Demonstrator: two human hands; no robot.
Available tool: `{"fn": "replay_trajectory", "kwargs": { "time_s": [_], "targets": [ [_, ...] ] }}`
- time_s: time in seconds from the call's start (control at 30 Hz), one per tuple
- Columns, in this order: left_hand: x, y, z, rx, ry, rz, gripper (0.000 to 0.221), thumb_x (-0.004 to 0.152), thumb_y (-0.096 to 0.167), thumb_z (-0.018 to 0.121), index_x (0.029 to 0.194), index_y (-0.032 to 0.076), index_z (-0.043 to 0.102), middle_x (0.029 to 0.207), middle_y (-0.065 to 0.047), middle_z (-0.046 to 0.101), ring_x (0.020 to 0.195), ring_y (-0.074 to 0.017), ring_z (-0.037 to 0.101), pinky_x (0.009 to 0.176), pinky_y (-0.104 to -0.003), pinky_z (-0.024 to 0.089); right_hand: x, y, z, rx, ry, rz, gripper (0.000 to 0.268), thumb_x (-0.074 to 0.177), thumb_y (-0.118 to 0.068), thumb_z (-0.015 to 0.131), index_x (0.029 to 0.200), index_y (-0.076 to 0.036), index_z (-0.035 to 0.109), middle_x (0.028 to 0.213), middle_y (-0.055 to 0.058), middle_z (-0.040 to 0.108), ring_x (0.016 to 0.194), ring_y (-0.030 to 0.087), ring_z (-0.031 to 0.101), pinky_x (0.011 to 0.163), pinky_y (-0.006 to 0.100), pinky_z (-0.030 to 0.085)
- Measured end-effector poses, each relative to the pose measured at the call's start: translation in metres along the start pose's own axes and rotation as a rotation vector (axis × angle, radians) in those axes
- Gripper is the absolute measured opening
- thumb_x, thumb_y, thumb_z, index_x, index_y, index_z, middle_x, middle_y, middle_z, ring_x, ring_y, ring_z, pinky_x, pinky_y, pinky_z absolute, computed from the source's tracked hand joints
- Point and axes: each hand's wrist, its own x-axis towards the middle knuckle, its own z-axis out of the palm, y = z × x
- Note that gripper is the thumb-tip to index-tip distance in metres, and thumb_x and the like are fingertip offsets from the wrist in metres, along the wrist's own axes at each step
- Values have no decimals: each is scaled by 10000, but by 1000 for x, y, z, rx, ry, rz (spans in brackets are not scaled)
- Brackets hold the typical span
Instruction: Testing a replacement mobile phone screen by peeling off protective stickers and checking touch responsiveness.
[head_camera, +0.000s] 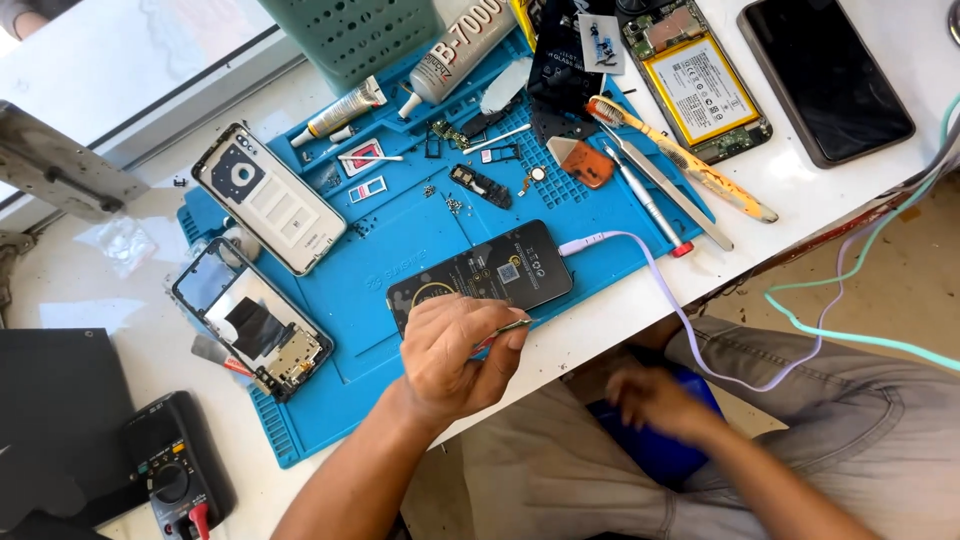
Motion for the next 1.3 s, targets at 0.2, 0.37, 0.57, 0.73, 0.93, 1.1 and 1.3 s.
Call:
{"fn": "replay_trajectory", "kwargs": {
  "time_s": [0.2,0.37,0.57,0.73,0.93,1.1,1.3],
  "targets": [
    [2,1,3,-40,109,45,146,978,165,680,940,33,732,757,-96,732,521,-279,656,526,-345,566,43,-29,-127,288,380,-137,293,968,-5,462,1174,-147,615,893,85,619,607,216,626,325,273,429],
    [11,5,3,-106,123,35,110,954,60,629,965,6,724,769,-106,715,517,-285,640,503,-335,554,46,-13,-139,598,835,-320,556,964,94,352,1393,-227,500,927,132,493,629,302,551,157,280,312],
    [3,4,9,-51,129,4,175,915,79,716,1063,-11,700,767,-89,727,529,-274,670,545,-332,578,40,-43,-111,1161,788,-298,209,1038,-157,445,993,-232,635,861,-79,642,681,67,603,581,128,497],
    [5,5,7,-145,164,-10,133,937,63,729,992,7,622,797,-99,749,524,-267,667,515,-338,564,54,30,-103,1129,835,-242,179,1035,-51,483,1058,-147,631,931,-19,674,772,87,658,671,240,572],
    [3,7,-3,-105,15,8,118,964,42,715,1020,37,612,899,-100,762,655,-260,738,561,-339,562,50,23,-137,1270,708,-422,351,925,70,388,1062,-167,607,911,3,610,768,114,572,752,243,516],
    [3,8,-8,-24,-80,19,166,989,29,705,1095,51,580,945,-80,759,683,-203,722,591,-316,542,20,-16,-113,1346,705,-381,301,904,2,497,1095,-194,624,1080,16,709,957,201,694,853,352,589],
    [6,12,-7,-27,-86,53,91,993,78,693,1017,32,619,836,-99,713,653,-226,683,553,-322,512,48,52,-131,1417,832,-309,208,901,-50,631,811,-141,467,677,-36,453,570,43,435,627,200,481]
  ]
}}
